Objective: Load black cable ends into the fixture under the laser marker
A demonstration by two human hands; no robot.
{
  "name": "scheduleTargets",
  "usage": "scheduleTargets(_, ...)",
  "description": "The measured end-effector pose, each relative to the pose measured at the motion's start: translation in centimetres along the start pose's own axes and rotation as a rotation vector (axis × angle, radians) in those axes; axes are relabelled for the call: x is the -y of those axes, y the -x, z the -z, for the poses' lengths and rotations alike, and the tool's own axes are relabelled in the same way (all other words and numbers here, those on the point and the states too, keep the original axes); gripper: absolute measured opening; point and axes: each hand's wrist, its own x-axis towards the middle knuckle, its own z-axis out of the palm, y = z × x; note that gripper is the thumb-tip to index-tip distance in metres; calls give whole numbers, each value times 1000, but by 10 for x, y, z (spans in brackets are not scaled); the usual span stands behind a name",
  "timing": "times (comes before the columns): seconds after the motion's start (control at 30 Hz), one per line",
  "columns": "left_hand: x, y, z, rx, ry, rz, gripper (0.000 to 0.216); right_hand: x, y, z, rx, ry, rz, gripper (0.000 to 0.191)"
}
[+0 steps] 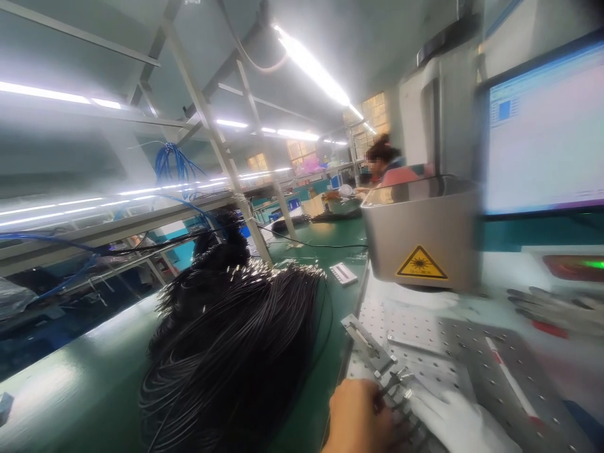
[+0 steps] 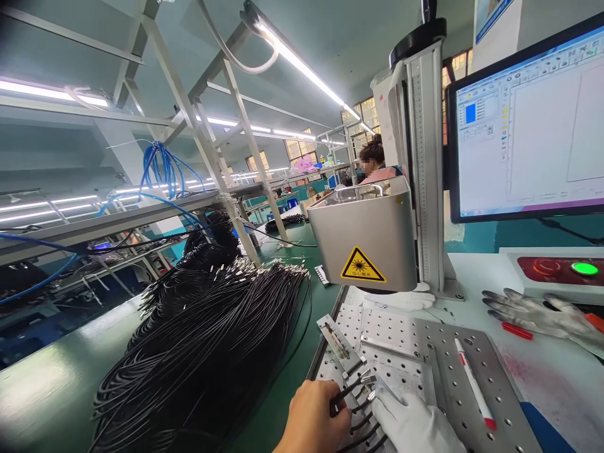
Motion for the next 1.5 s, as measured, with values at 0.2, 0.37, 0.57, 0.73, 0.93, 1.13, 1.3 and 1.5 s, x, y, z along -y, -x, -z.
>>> scheduleTargets(0.2, 2, -3, 1, 13, 106, 29, 21, 0, -4, -6, 6, -61, -26, 67)
scheduleTargets(0.37, 6, -7, -4, 13, 161, 25, 15, 4, -8, -3, 33, -51, -86, 58)
scheduleTargets(0.57, 9, -13, -8, 34, 184, -6, 7, 3, -8, 1, 75, -93, -73, 54)
scheduleTargets(0.73, 9, -10, -8, 16, 230, -10, 5, 1, -11, 5, 38, -40, -18, 57)
scheduleTargets(0.93, 21, -20, -6, -29, 478, -109, 16, 5, -18, 8, -49, 115, 22, 59)
scheduleTargets(1.13, 24, -26, -3, 62, 801, -12, 10, 4, -17, 4, -90, -76, -110, 56)
scheduleTargets(1.3, 23, -26, -6, -19, 702, -52, 19, 6, -20, 11, -100, 5, -64, 54)
scheduleTargets(1.5, 17, -19, -1, -50, 493, -78, 15, 5, -21, 10, -40, 41, -41, 46)
